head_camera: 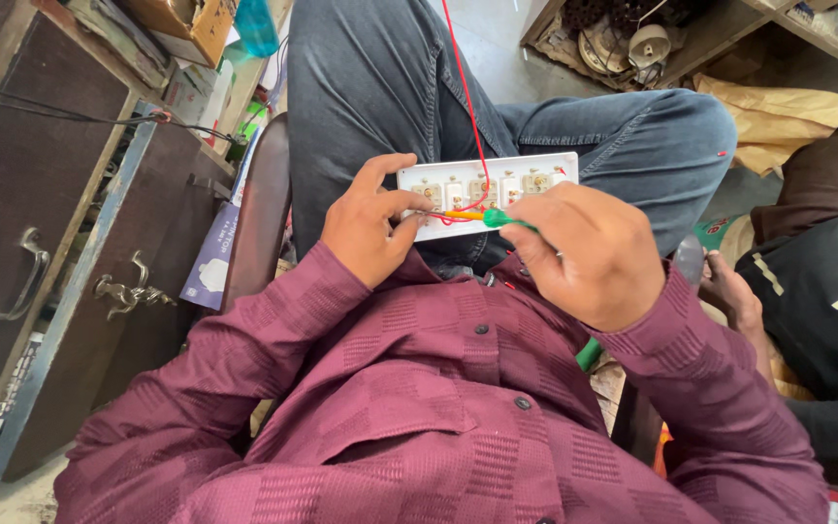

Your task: The person assembles a white electrical switchboard by connecting red wires to multiple switch terminals. They use a screwdriver to tighten the connections and pliers to cut the wires, working on the board resting on their lap.

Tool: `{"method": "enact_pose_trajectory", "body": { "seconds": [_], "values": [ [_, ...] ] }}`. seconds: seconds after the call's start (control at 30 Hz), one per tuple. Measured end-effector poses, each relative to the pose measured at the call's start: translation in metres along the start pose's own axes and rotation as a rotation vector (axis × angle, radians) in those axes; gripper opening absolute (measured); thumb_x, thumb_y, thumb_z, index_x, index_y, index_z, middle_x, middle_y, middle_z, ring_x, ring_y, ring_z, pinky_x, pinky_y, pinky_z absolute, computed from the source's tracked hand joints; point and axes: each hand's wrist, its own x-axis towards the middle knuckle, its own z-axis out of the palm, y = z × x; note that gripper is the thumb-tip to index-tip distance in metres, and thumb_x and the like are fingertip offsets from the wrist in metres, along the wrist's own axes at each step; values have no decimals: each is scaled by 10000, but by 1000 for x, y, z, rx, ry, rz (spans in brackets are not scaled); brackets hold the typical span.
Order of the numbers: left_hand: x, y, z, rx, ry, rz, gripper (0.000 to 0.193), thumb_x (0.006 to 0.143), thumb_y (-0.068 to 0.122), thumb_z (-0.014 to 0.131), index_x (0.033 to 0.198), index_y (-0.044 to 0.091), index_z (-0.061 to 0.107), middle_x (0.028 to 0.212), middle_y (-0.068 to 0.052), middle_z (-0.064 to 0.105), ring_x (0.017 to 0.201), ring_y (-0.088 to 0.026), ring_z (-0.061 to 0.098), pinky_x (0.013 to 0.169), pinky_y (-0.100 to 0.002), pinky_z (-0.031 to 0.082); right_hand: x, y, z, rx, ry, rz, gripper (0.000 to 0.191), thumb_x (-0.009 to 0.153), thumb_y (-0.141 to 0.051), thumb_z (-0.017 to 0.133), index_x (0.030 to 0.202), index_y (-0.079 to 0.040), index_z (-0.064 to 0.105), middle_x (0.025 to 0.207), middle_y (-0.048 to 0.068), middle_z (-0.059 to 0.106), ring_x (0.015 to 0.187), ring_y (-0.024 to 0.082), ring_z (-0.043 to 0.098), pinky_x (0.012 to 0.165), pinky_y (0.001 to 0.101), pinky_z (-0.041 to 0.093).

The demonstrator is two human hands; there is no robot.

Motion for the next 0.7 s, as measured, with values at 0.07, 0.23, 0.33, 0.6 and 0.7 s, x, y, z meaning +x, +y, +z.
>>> {"method": "enact_pose_trajectory", "body": {
  "seconds": [0.07,0.23,0.33,0.6,0.7],
  "values": [
    [1,0,1,5,-2,5,180,839,46,732,1000,112,779,1401,-107,600,741,-173,696,697,-319,565,3,-1,-3,-37,-23,-29,205,885,-71,782,1052,-26,671,886,142,660,775,343,660,684,423,521],
    [6,0,4,10,9,22,172,850,53,732,1005,112,777,1399,-118,595,772,-193,710,716,-331,573,6,1,-11,-81,-33,-45,195,894,-63,775,1056,-23,675,885,136,666,783,341,660,690,429,522],
    [8,0,5,-6,-2,3,173,848,54,729,1004,114,777,1396,-117,596,766,-187,712,699,-327,576,4,2,-10,-77,-19,-42,193,896,-60,778,1055,-23,675,899,138,674,788,335,665,692,421,528],
    [8,4,7,-2,3,-4,176,847,49,735,1006,109,778,1396,-117,599,750,-176,702,693,-320,572,0,7,-10,-55,27,-52,197,917,-46,774,1068,-19,650,937,144,680,825,338,677,730,418,543],
    [10,4,6,-4,-4,-5,174,843,49,736,1001,108,778,1397,-121,597,745,-175,699,689,-317,571,1,7,-11,-31,-4,-19,196,899,-45,778,1053,-10,662,899,144,676,775,336,660,690,422,526]
  ]
}}
